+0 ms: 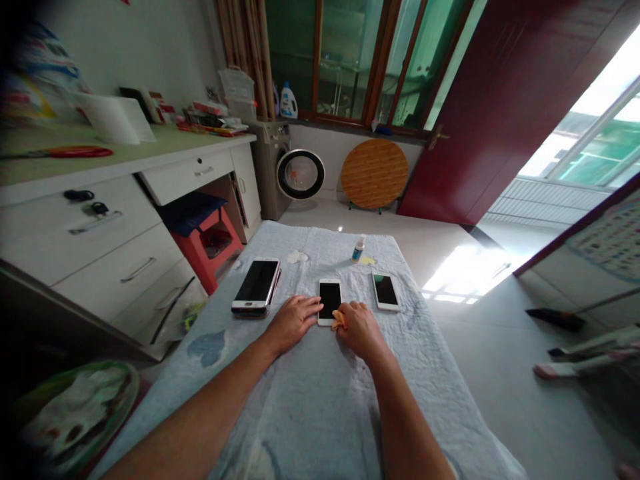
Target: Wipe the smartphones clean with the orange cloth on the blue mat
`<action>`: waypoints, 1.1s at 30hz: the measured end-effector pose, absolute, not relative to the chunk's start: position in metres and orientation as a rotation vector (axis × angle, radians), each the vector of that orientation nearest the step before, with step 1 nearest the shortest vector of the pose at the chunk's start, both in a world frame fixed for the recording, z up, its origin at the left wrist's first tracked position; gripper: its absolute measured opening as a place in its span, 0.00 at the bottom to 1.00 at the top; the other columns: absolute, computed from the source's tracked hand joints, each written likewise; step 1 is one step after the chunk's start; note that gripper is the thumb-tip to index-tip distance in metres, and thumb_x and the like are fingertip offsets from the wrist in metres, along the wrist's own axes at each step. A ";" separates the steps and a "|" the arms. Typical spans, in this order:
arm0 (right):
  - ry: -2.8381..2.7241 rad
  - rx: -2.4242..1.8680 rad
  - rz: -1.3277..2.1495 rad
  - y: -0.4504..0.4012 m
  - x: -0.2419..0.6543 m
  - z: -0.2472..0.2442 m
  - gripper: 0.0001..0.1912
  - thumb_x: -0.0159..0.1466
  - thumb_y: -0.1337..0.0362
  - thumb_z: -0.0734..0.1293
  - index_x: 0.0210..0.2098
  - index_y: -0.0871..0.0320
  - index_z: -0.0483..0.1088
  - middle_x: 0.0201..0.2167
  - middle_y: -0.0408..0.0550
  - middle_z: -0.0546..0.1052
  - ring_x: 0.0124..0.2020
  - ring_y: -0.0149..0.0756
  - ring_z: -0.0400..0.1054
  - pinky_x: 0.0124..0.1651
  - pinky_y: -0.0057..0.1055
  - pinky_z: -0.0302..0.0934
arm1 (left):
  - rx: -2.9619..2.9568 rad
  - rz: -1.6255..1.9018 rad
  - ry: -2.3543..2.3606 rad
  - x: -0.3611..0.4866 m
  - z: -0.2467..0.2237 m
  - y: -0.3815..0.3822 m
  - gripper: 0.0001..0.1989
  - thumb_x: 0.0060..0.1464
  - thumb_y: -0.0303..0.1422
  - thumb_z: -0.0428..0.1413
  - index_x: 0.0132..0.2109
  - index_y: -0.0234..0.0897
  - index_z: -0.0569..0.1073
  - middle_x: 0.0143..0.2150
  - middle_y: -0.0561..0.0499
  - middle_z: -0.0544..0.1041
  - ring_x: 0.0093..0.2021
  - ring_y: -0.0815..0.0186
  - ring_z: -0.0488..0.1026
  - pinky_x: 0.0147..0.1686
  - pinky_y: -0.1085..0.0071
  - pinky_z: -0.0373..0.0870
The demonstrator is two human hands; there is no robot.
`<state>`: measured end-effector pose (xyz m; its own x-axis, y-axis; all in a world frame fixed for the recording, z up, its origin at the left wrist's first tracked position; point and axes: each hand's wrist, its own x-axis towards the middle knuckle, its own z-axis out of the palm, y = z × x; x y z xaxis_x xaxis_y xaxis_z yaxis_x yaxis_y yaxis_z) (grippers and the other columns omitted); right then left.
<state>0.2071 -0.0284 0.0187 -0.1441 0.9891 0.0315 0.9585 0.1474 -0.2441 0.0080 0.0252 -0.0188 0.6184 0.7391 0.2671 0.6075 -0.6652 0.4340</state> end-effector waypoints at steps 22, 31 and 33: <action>-1.986 -2.005 0.370 -0.010 0.217 0.014 0.15 0.62 0.59 0.62 0.30 0.61 0.77 0.28 0.51 0.75 0.29 0.34 0.65 0.32 0.27 0.51 | 2.551 0.633 1.149 0.011 -0.013 0.016 0.19 0.55 0.39 0.59 0.54 0.43 0.72 0.58 0.49 0.71 0.56 0.57 0.66 0.58 0.58 0.59; -1.966 -1.982 0.647 -0.030 0.217 0.030 0.13 0.57 0.60 0.64 0.25 0.61 0.77 0.20 0.46 0.74 0.22 0.29 0.60 0.25 0.27 0.46 | 2.558 0.649 1.148 0.011 -0.013 0.016 0.19 0.56 0.39 0.59 0.54 0.42 0.73 0.58 0.48 0.72 0.56 0.57 0.66 0.58 0.58 0.60; -1.970 -1.975 0.671 -0.032 0.218 0.031 0.13 0.57 0.59 0.64 0.25 0.61 0.77 0.20 0.46 0.74 0.21 0.29 0.60 0.24 0.27 0.46 | 2.555 0.649 1.151 0.011 -0.012 0.015 0.19 0.56 0.39 0.58 0.54 0.42 0.73 0.58 0.48 0.72 0.56 0.57 0.66 0.58 0.58 0.60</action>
